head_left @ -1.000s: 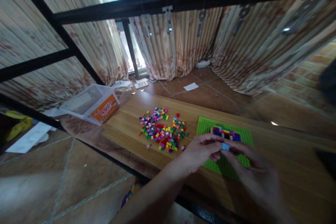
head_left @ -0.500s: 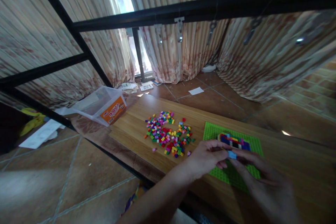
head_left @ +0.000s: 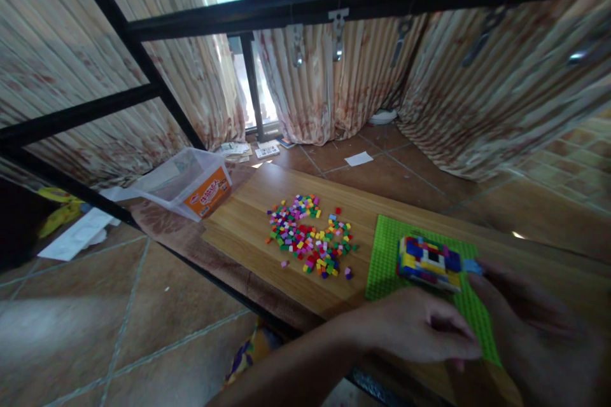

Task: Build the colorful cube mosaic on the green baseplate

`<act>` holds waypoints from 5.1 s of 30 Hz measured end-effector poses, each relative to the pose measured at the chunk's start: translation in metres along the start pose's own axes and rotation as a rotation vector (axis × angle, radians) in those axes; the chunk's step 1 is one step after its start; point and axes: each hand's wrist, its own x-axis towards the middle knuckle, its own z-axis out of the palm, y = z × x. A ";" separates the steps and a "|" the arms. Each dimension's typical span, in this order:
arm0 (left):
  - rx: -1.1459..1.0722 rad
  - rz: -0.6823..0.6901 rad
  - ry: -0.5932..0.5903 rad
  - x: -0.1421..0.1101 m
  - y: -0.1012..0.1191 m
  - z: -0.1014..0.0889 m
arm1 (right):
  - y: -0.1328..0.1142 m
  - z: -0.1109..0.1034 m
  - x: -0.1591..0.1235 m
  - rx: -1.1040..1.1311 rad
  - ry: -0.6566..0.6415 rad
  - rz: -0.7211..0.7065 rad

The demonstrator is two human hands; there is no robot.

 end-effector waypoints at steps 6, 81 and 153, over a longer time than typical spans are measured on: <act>0.156 0.021 -0.155 -0.004 -0.001 -0.001 | -0.004 -0.001 0.001 0.004 -0.014 0.010; 0.824 -0.190 0.992 -0.106 0.050 -0.168 | -0.001 0.124 -0.065 -0.011 -0.411 -0.460; 0.888 0.009 0.542 -0.060 0.045 -0.132 | 0.020 0.007 0.022 -0.285 -0.150 -0.327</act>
